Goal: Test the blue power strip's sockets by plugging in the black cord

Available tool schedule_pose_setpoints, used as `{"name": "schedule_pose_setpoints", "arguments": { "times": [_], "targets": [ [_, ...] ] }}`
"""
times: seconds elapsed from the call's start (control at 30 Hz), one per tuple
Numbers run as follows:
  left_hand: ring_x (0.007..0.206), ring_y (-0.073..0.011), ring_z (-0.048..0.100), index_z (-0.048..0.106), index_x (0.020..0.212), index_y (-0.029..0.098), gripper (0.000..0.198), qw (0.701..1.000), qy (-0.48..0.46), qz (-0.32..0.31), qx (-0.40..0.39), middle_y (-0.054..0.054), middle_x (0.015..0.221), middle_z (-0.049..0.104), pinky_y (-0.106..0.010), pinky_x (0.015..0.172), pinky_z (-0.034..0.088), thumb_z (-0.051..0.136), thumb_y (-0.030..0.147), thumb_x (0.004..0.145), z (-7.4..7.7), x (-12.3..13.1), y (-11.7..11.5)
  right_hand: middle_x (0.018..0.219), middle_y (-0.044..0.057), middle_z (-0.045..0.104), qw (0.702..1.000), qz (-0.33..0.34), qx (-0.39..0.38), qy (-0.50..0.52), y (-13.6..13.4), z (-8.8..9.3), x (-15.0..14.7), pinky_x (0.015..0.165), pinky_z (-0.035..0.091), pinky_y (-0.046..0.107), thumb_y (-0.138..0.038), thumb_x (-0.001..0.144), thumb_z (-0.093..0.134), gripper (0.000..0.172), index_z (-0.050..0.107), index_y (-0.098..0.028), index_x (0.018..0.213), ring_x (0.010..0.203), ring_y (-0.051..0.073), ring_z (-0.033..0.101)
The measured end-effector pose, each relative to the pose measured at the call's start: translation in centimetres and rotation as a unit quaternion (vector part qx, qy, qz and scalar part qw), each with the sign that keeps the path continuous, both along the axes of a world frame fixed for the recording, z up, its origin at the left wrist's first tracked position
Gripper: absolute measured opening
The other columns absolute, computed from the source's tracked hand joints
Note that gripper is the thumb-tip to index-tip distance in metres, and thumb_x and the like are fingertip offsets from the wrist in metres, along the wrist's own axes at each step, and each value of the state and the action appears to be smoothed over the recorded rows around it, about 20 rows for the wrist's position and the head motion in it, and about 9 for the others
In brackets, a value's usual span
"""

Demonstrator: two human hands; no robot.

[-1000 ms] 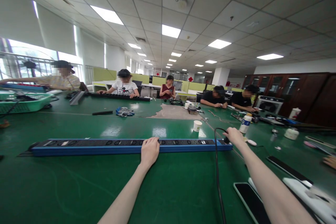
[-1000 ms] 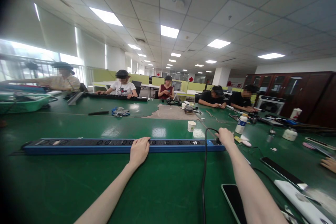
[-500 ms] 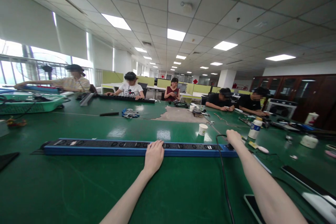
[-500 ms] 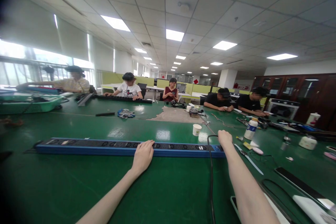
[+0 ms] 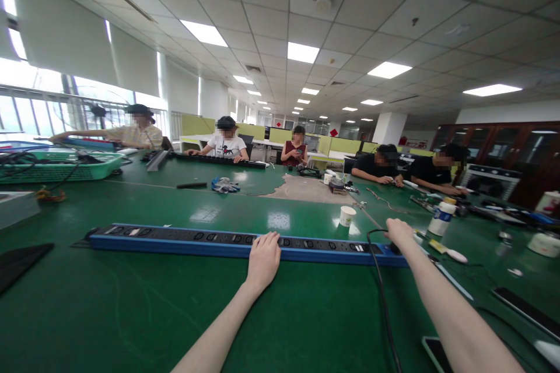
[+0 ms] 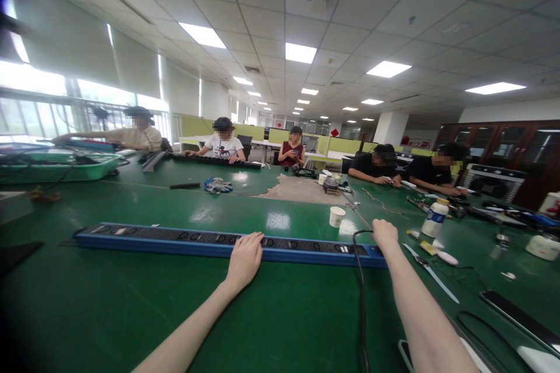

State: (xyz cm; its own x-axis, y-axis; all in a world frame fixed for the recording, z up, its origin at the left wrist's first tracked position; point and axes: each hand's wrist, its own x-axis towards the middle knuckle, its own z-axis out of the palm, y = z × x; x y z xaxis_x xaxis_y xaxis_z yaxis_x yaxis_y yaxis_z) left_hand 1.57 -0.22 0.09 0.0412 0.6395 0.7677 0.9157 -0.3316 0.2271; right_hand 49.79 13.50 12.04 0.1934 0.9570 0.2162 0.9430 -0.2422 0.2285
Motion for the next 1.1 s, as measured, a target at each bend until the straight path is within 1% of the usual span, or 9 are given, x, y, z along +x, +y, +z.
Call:
{"name": "schedule_pose_setpoints", "arguments": {
  "times": [0.1, 0.23, 0.3, 0.4, 0.53, 0.67, 0.77, 0.93, 1.1],
  "targets": [
    [0.129, -0.0264, 0.062, 0.069, 0.131, 0.020, 0.040, 1.000, -0.003, 0.001, -0.001, -0.010, 0.136, 0.070, -0.048, 0.114, 0.043, 0.041, 0.018, 0.102, 0.0, 0.0, 0.0, 0.115, 0.022, 0.073, 0.999, -0.017, -0.005, 0.028, -1.1, 0.2, 1.5, 0.082, 0.053, 0.037, -0.037, 0.087, 0.072, 0.032, 0.075, -0.015, 0.111, 0.107, 0.033, 0.072],
    [0.128, -0.0265, 0.062, 0.069, 0.131, 0.020, 0.040, 1.000, -0.009, 0.004, -0.002, -0.010, 0.135, 0.071, -0.047, 0.114, 0.042, 0.042, 0.018, 0.102, 0.0, 0.1, 0.1, 0.098, 0.012, 0.077, 0.994, 0.005, -0.023, 0.110, -3.9, 0.2, 2.9, 0.078, 0.052, 0.032, -0.042, 0.084, 0.073, 0.023, 0.079, -0.022, 0.093, 0.097, 0.028, 0.074],
    [0.128, -0.0264, 0.062, 0.070, 0.130, 0.020, 0.040, 1.000, -0.010, 0.003, -0.003, -0.010, 0.135, 0.071, -0.047, 0.113, 0.042, 0.042, 0.017, 0.102, 0.0, 0.1, 0.1, 0.089, 0.011, 0.077, 0.992, 0.012, -0.017, 0.126, -5.3, 0.2, 2.5, 0.078, 0.052, 0.032, -0.043, 0.084, 0.073, 0.020, 0.079, -0.024, 0.085, 0.093, 0.027, 0.074],
    [0.129, -0.0263, 0.061, 0.070, 0.130, 0.020, 0.040, 1.000, -0.010, 0.002, -0.005, -0.010, 0.135, 0.071, -0.047, 0.113, 0.042, 0.041, 0.017, 0.102, -0.1, 0.0, 0.1, 0.086, 0.012, 0.076, 0.991, -0.002, -0.008, 0.130, -6.6, 0.5, 1.0, 0.079, 0.053, 0.033, -0.043, 0.083, 0.073, 0.021, 0.079, -0.024, 0.081, 0.092, 0.028, 0.075],
    [0.129, -0.0263, 0.061, 0.069, 0.131, 0.021, 0.041, 1.000, -0.007, 0.008, -0.006, -0.010, 0.136, 0.070, -0.046, 0.114, 0.042, 0.042, 0.018, 0.102, -0.2, 0.0, 0.0, 0.089, 0.015, 0.076, 0.992, -0.009, -0.007, 0.127, -6.6, 1.5, -0.9, 0.079, 0.055, 0.036, -0.046, 0.081, 0.076, 0.024, 0.080, -0.022, 0.083, 0.093, 0.030, 0.075],
    [0.129, -0.0260, 0.061, 0.069, 0.132, 0.021, 0.041, 1.000, -0.009, 0.008, -0.010, -0.009, 0.137, 0.070, -0.046, 0.114, 0.041, 0.041, 0.019, 0.102, -0.3, 0.0, 0.0, 0.087, 0.016, 0.076, 0.992, -0.003, -0.005, 0.125, -5.8, 1.6, -0.8, 0.078, 0.055, 0.036, -0.049, 0.080, 0.077, 0.029, 0.080, -0.021, 0.083, 0.091, 0.031, 0.075],
    [0.129, -0.0267, 0.061, 0.069, 0.132, 0.021, 0.041, 1.000, -0.013, 0.010, -0.010, -0.010, 0.136, 0.070, -0.047, 0.114, 0.041, 0.042, 0.018, 0.101, -0.3, 0.2, 0.1, 0.088, 0.016, 0.076, 0.992, -0.007, -0.003, 0.127, -5.2, 0.6, 0.4, 0.077, 0.055, 0.036, -0.050, 0.083, 0.074, 0.030, 0.080, -0.021, 0.082, 0.090, 0.031, 0.075],
    [0.129, -0.0279, 0.061, 0.069, 0.132, 0.022, 0.042, 1.000, -0.017, 0.007, -0.010, -0.010, 0.135, 0.071, -0.049, 0.114, 0.042, 0.042, 0.019, 0.101, -0.3, 0.4, 0.3, 0.101, 0.019, 0.076, 0.990, -0.033, 0.021, 0.133, -4.0, -2.2, 2.5, 0.077, 0.056, 0.038, -0.048, 0.094, 0.061, 0.034, 0.082, -0.021, 0.089, 0.097, 0.032, 0.074],
    [0.129, -0.0285, 0.061, 0.069, 0.133, 0.021, 0.042, 1.000, -0.015, 0.008, -0.010, -0.011, 0.135, 0.071, -0.050, 0.114, 0.042, 0.043, 0.020, 0.100, -0.3, 0.5, 0.3, 0.103, 0.020, 0.076, 0.988, -0.037, 0.051, 0.142, -3.6, -4.2, 3.2, 0.078, 0.056, 0.039, -0.050, 0.097, 0.054, 0.040, 0.082, -0.022, 0.098, 0.099, 0.032, 0.073]
  ]
}}
